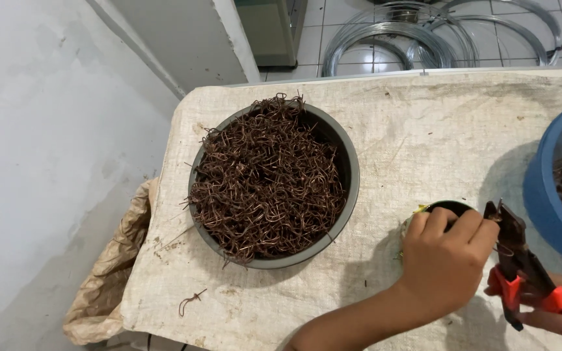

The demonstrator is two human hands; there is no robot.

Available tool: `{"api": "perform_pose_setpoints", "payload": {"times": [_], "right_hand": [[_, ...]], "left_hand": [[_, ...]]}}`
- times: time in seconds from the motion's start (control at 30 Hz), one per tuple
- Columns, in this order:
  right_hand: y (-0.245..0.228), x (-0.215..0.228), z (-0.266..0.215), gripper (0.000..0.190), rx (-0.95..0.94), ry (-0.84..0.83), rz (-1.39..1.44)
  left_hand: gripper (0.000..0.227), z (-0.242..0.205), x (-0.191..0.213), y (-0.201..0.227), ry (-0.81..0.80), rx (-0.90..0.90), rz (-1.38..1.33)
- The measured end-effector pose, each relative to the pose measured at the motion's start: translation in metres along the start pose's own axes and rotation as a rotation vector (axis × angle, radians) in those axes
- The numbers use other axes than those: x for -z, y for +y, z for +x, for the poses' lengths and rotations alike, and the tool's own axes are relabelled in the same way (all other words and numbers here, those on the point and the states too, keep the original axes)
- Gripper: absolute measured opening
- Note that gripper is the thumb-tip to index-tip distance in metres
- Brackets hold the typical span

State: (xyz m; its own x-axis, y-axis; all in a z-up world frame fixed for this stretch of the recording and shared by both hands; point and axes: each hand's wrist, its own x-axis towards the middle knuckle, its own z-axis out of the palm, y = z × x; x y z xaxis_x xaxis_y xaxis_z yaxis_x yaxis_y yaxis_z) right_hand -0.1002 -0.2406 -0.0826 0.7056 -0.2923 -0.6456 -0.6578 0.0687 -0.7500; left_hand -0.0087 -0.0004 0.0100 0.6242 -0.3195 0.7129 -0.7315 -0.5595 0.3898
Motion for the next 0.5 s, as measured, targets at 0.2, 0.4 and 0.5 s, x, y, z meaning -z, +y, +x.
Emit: {"api": "perform_pose_setpoints", "payload": {"times": [0.2, 0.4, 0.5], "right_hand": [[0.002, -0.008, -0.002, 0.045, 0.117, -0.011, -0.115], [0.002, -0.025, -0.008, 0.044, 0.201, 0.107, -0.335], [-0.026, -0.045, -0.033, 0.038, 0.193, 0.173, -0.572]], "left_hand": [[0.020, 0.000, 0.008, 0.001, 0.014, 0.015, 0.037], [0.018, -0.003, 0.006, -0.003, -0.041, 0.055, 0.005], [0.015, -0.005, 0.006, -0.005, -0.085, 0.072, -0.034]]}}
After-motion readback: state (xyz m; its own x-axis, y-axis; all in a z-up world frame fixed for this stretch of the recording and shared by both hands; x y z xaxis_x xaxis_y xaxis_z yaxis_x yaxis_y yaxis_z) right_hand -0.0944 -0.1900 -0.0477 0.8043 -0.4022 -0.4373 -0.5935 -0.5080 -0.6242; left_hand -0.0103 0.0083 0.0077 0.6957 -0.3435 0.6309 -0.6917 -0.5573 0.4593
